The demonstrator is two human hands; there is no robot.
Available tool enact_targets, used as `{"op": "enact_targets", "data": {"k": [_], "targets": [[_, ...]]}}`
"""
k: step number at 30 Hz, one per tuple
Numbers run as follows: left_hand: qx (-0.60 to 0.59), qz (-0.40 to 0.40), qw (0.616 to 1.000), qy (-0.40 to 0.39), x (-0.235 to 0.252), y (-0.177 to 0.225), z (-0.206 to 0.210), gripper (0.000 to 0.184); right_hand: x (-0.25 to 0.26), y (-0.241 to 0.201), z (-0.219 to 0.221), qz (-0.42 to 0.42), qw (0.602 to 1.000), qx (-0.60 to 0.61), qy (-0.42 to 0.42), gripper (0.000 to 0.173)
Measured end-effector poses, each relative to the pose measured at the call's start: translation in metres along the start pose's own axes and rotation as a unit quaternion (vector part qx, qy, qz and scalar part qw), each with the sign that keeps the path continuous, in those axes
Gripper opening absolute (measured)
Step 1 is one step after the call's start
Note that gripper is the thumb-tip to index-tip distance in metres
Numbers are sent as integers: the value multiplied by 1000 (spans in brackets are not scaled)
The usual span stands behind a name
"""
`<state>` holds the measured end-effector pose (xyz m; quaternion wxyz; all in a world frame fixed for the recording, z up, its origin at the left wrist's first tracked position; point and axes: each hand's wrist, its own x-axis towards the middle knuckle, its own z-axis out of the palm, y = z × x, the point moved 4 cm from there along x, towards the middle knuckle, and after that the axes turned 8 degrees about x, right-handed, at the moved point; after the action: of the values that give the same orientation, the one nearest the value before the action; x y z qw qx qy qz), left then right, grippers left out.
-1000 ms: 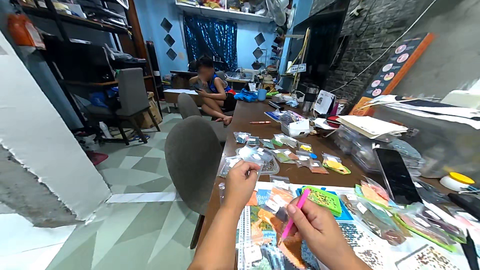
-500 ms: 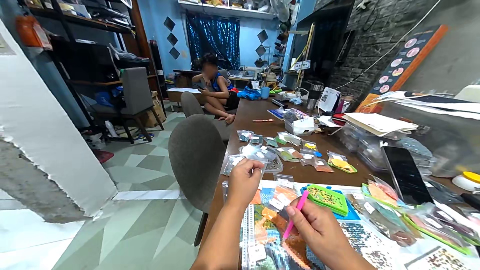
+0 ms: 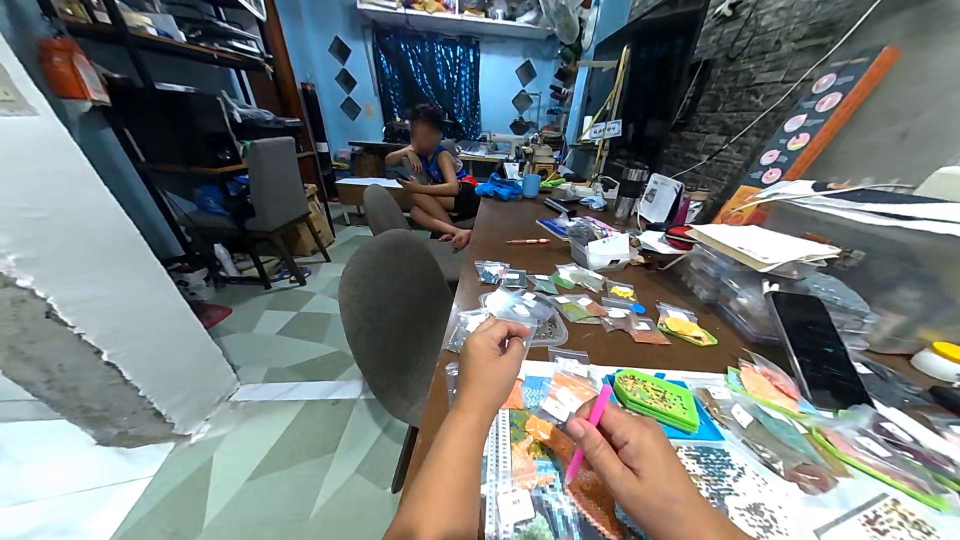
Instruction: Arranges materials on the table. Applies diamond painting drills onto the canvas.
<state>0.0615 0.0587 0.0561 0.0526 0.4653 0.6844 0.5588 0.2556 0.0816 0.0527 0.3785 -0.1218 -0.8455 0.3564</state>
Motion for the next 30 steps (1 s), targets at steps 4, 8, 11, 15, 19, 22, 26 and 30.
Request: {"op": "enact_targets", "data": {"k": [4, 8, 11, 15, 19, 22, 26, 30], "targets": [[2, -6, 1000, -2, 0, 0, 0, 15, -2, -5, 2, -19, 999, -31, -10, 40], [-23, -35, 999, -25, 1, 1, 0, 16, 2, -4, -13, -12, 998, 21, 60, 36], [-47, -46, 997, -49, 0, 2, 2, 18, 5, 1, -21, 38, 993, 75, 84, 27], [-46, -45, 996, -62, 0, 1, 3, 19, 3, 8, -18, 74, 993, 84, 46, 26], [-35, -50, 996, -65, 0, -1, 2, 20, 4, 12, -19, 105, 990, 80, 44, 25], [-29, -46, 997, -59, 0, -1, 2, 18, 6, 16, -24, 111, 989, 78, 62, 23], [-30, -50, 997, -57, 1, -2, 1, 19, 7, 11, -31, 124, 983, 102, 84, 21], [-33, -54, 997, -48, 1, -2, -1, 18, 3, 6, -31, 64, 986, 137, 75, 29]]}}
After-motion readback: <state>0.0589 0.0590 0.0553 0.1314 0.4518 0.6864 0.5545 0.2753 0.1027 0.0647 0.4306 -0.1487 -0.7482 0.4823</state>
